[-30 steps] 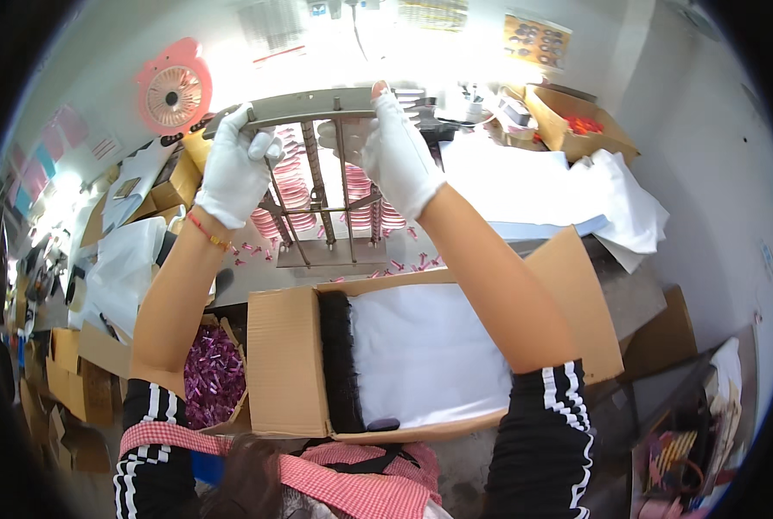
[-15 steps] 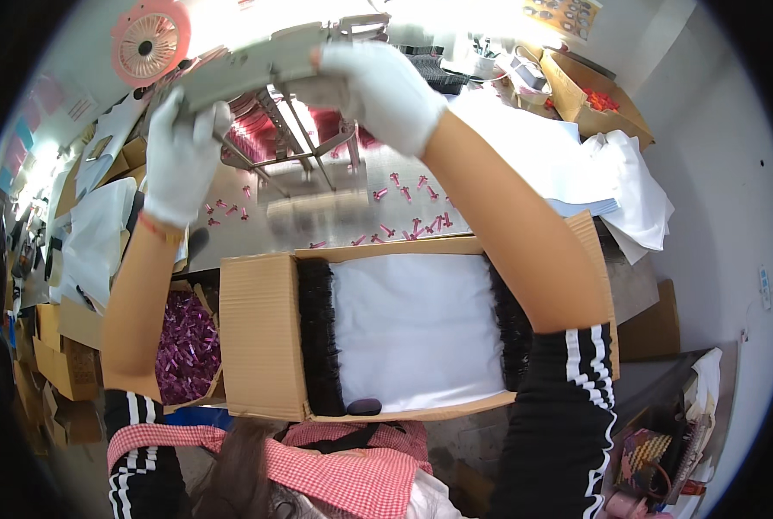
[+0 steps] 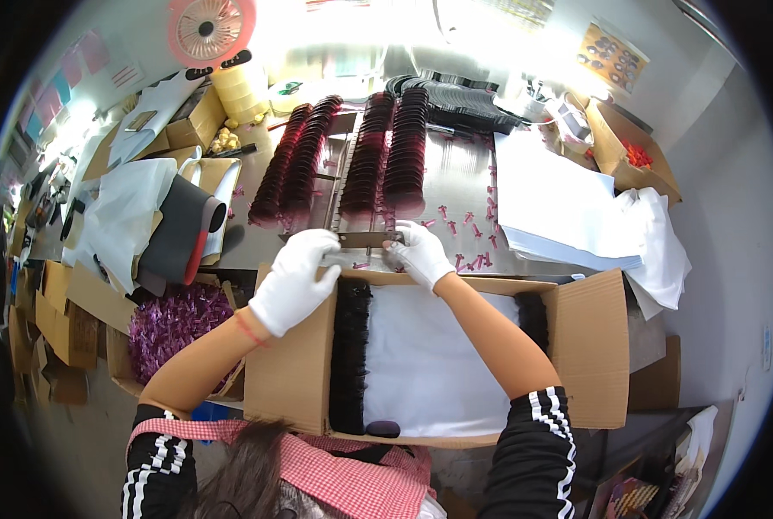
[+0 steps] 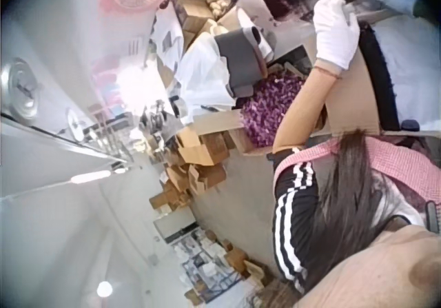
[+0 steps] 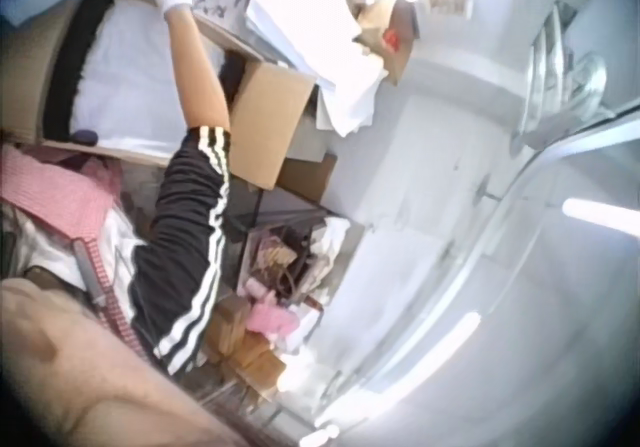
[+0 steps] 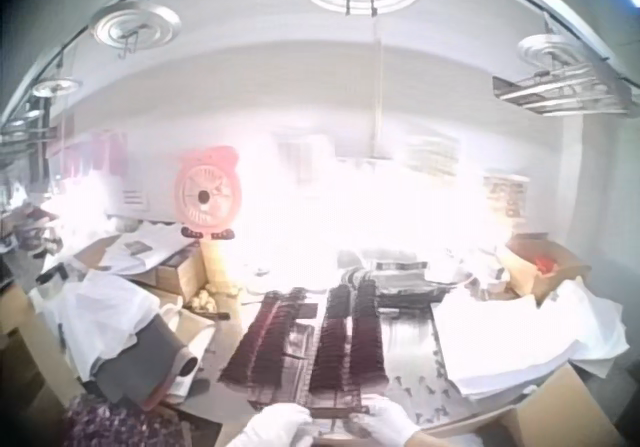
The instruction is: The person assembles hair rollers by picking up dark cylindrical rollers and small pink clips, attaching the clips to the rollers, and placing the finished units into a cardboard box lined with white paper. The person repeats this process multiple times, handling the rollers and clips by hand.
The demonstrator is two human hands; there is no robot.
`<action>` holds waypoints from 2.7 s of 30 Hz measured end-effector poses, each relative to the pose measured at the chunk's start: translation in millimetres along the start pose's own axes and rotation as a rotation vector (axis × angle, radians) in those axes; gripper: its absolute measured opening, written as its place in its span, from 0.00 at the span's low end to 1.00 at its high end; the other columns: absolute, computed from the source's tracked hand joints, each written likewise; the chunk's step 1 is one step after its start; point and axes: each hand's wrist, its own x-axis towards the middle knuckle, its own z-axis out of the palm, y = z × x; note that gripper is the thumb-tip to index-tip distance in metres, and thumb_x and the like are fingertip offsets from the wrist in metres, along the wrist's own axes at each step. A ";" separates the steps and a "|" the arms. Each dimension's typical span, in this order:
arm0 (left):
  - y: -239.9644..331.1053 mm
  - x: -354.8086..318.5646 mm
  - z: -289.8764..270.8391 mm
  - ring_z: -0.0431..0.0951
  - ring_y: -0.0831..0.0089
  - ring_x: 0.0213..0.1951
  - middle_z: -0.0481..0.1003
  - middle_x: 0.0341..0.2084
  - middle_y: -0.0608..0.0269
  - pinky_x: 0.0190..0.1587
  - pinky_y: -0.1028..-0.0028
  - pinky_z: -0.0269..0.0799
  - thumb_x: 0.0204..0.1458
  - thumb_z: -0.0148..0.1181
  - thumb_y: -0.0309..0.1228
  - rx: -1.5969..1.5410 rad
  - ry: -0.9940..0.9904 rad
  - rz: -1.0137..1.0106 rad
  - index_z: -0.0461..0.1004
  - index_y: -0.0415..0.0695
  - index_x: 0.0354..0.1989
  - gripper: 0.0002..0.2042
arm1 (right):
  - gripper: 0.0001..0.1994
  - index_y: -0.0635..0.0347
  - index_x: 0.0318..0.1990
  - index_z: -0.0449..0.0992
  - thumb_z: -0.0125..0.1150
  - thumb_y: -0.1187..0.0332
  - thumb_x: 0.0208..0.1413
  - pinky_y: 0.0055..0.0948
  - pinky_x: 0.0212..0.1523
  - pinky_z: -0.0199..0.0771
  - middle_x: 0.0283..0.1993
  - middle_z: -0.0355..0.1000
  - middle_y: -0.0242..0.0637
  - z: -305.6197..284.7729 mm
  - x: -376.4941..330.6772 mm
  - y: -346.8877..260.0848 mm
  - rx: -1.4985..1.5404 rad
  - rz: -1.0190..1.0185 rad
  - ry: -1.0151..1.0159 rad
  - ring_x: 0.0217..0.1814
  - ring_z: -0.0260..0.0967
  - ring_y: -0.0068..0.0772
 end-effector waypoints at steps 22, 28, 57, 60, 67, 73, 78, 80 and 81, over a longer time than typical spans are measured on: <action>-51.6 47.3 29.5 0.62 0.48 0.65 0.78 0.42 0.47 0.68 0.57 0.53 0.52 0.61 0.41 0.378 -0.538 0.180 0.83 0.44 0.30 0.13 | 0.34 0.47 0.73 0.50 0.40 0.39 0.66 0.39 0.68 0.62 0.71 0.57 0.32 -9.7 68.0 -15.9 1.225 0.305 0.287 0.70 0.59 0.33; -62.9 46.7 22.0 0.72 0.49 0.54 0.78 0.39 0.45 0.66 0.55 0.59 0.48 0.65 0.39 0.134 -0.335 0.357 0.80 0.42 0.22 0.12 | 0.30 0.57 0.75 0.43 0.40 0.58 0.72 0.28 0.72 0.48 0.72 0.53 0.32 5.9 88.2 7.3 0.916 0.171 0.577 0.73 0.51 0.25; -75.8 46.0 36.9 0.74 0.56 0.31 0.71 0.13 0.55 0.64 0.54 0.64 0.23 0.57 0.31 0.107 -0.216 0.358 0.74 0.41 0.11 0.07 | 0.40 0.39 0.76 0.36 0.53 0.51 0.65 0.44 0.71 0.51 0.77 0.27 0.63 21.2 179.6 7.5 -0.076 0.231 0.588 0.78 0.38 0.61; -74.4 46.5 37.5 0.75 0.56 0.34 0.72 0.15 0.54 0.64 0.55 0.63 0.27 0.58 0.31 0.109 -0.208 0.357 0.75 0.40 0.13 0.07 | 0.41 0.41 0.76 0.35 0.53 0.49 0.65 0.45 0.72 0.49 0.75 0.23 0.68 17.4 185.8 11.6 -0.103 0.258 0.483 0.78 0.36 0.66; -63.1 56.7 23.6 0.75 0.55 0.49 0.76 0.42 0.52 0.66 0.42 0.52 0.47 0.62 0.38 0.263 -0.593 0.257 0.77 0.40 0.34 0.13 | 0.39 0.51 0.76 0.28 0.46 0.56 0.69 0.37 0.75 0.40 0.79 0.30 0.52 -1.3 185.4 41.6 0.419 0.051 0.436 0.80 0.34 0.48; -59.5 68.2 23.9 0.60 0.53 0.67 0.65 0.61 0.50 0.68 0.36 0.42 0.55 0.55 0.42 0.324 -0.486 0.454 0.71 0.42 0.58 0.24 | 0.39 0.50 0.75 0.25 0.43 0.53 0.70 0.36 0.75 0.40 0.80 0.26 0.49 -7.4 199.9 35.4 0.308 0.052 0.435 0.81 0.32 0.47; -57.2 93.6 41.1 0.61 0.64 0.66 0.63 0.64 0.57 0.71 0.56 0.50 0.61 0.45 0.54 1.811 -0.077 1.061 0.61 0.44 0.67 0.32 | 0.39 0.50 0.75 0.24 0.39 0.48 0.70 0.35 0.75 0.38 0.80 0.25 0.49 -18.6 221.8 37.1 0.260 0.033 0.498 0.81 0.30 0.47; -60.2 85.9 43.7 0.64 0.67 0.65 0.64 0.64 0.60 0.72 0.62 0.53 0.66 0.38 0.52 2.608 0.141 1.230 0.60 0.44 0.67 0.29 | 0.40 0.51 0.75 0.24 0.38 0.45 0.69 0.35 0.75 0.38 0.80 0.23 0.48 -8.2 227.6 15.3 0.341 0.090 0.438 0.81 0.30 0.47; -58.4 88.1 45.1 0.64 0.67 0.64 0.65 0.63 0.60 0.72 0.63 0.53 0.66 0.36 0.52 2.750 0.201 1.254 0.60 0.44 0.67 0.29 | 0.40 0.53 0.75 0.25 0.39 0.45 0.69 0.35 0.75 0.38 0.80 0.24 0.50 -11.3 235.4 23.2 0.301 0.055 0.464 0.81 0.29 0.47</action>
